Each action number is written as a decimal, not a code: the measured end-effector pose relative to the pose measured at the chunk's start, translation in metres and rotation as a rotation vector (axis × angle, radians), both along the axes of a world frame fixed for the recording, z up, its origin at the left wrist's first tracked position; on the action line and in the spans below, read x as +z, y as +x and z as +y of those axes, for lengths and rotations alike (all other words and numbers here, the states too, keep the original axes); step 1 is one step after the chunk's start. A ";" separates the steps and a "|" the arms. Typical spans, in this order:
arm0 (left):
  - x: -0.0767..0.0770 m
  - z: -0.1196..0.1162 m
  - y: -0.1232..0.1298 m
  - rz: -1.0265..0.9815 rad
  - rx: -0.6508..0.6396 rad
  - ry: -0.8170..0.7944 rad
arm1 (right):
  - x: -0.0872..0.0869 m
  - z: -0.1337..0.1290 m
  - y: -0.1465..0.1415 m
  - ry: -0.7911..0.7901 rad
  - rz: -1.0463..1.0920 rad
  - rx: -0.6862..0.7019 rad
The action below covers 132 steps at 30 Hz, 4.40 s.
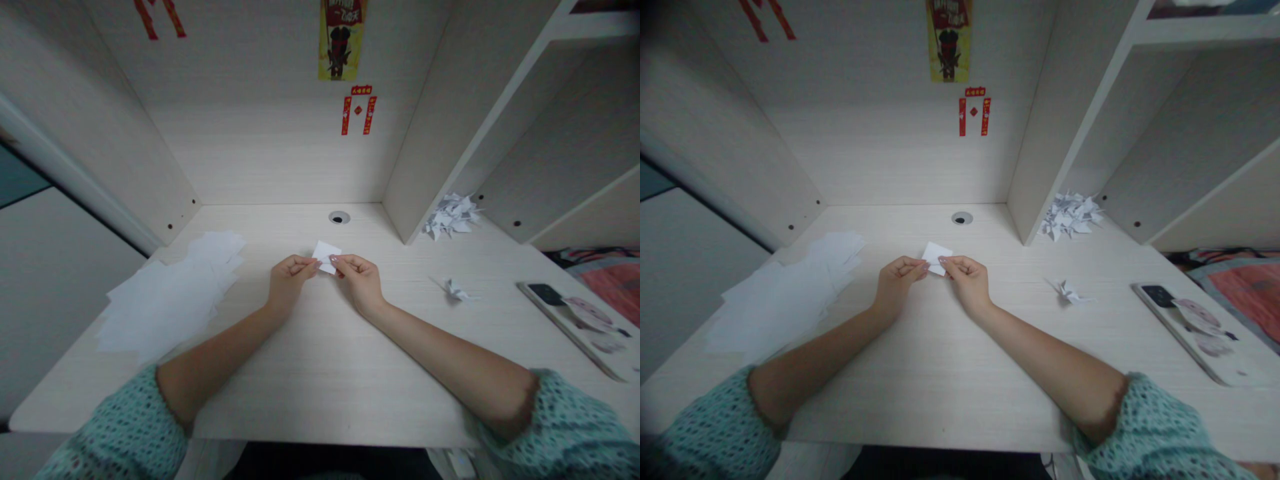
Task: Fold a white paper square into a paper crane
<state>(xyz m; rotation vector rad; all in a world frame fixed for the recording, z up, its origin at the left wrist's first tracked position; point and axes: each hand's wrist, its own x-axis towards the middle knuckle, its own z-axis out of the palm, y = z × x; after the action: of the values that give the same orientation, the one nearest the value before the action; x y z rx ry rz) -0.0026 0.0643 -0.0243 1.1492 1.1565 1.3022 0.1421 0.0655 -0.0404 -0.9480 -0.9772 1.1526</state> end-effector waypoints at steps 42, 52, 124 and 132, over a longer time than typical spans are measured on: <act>-0.006 0.001 -0.003 0.216 -0.104 0.014 | 0.001 -0.002 0.001 0.007 -0.054 0.008; -0.006 0.000 -0.004 0.215 -0.104 0.026 | 0.004 -0.002 0.002 0.023 -0.114 0.004; -0.002 0.005 -0.005 0.222 -0.133 -0.111 | 0.002 -0.001 0.003 -0.038 -0.125 -0.043; -0.001 0.005 -0.004 0.179 -0.168 -0.151 | 0.006 -0.003 0.002 -0.035 -0.133 -0.051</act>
<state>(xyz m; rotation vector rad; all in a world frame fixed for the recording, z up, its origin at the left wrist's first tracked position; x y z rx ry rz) -0.0062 0.0697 -0.0253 1.2405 1.2365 0.9830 0.1436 0.0628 -0.0349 -1.0828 -1.0364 1.0769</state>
